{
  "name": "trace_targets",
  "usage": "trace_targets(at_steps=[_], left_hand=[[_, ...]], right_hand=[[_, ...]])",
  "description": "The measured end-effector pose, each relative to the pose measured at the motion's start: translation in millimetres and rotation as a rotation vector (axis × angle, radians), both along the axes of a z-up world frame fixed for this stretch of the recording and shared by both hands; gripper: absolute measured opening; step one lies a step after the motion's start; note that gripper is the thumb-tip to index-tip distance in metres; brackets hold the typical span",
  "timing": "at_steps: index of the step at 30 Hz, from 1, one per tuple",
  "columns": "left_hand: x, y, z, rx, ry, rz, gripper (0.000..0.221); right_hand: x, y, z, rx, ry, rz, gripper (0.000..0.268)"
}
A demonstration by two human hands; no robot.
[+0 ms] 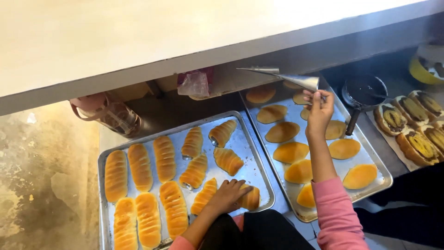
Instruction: Remove metal cone molds from freshly baked bread rolls on a baking tray.
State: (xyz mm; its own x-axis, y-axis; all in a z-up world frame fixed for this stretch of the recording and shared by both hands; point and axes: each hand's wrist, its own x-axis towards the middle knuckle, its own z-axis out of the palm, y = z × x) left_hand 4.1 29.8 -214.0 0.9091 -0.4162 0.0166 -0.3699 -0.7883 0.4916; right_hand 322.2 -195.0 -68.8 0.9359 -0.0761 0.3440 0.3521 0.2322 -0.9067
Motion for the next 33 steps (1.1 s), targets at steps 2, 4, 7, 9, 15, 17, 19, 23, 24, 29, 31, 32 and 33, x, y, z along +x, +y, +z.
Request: trace_targets(at_steps=[2, 4, 7, 9, 15, 17, 19, 23, 24, 29, 31, 32, 33], left_hand=[[-1, 0, 3, 0.027, -0.036, -0.028, 0.096], [0, 0, 37, 0.023, 0.039, -0.039, 0.096], [4, 5, 69, -0.058, 0.131, -0.018, 0.097], [14, 11, 71, -0.113, 0.069, -0.009, 0.093], [98, 37, 126, -0.216, -0.261, 0.117, 0.065], [143, 49, 147, -0.185, -0.390, 0.189, 0.059], [192, 62, 169, -0.213, -0.523, 0.320, 0.057], [285, 81, 170, -0.228, -0.477, 0.407, 0.065], [303, 83, 164, -0.095, -0.157, 0.484, 0.054], [340, 76, 139, 0.157, -0.465, 0.471, 0.093], [345, 72, 121, 0.042, -0.551, 0.343, 0.082], [337, 68, 134, 0.043, -0.547, 0.339, 0.082], [327, 64, 146, 0.009, -0.426, 0.356, 0.078]], right_hand=[[15, 8, -7, 0.013, 0.032, -0.004, 0.011], [27, 13, -10, 0.105, 0.052, -0.062, 0.011], [52, 4, -31, 0.160, -0.014, -0.210, 0.013], [63, 4, -29, 0.161, 0.013, -0.207, 0.011], [79, 14, -15, 0.059, 0.093, -0.089, 0.010], [77, 24, -8, 0.007, 0.129, -0.032, 0.011], [79, 34, -6, -0.053, 0.202, 0.026, 0.011], [75, 50, -12, -0.050, 0.250, 0.091, 0.011], [69, 55, -9, -0.115, 0.265, 0.100, 0.012], [67, 65, -22, -0.192, 0.238, 0.182, 0.017], [63, 70, -20, -0.278, 0.237, 0.188, 0.018], [66, 69, -19, -0.276, 0.242, 0.185, 0.018], [67, 68, -20, -0.259, 0.235, 0.212, 0.017]])
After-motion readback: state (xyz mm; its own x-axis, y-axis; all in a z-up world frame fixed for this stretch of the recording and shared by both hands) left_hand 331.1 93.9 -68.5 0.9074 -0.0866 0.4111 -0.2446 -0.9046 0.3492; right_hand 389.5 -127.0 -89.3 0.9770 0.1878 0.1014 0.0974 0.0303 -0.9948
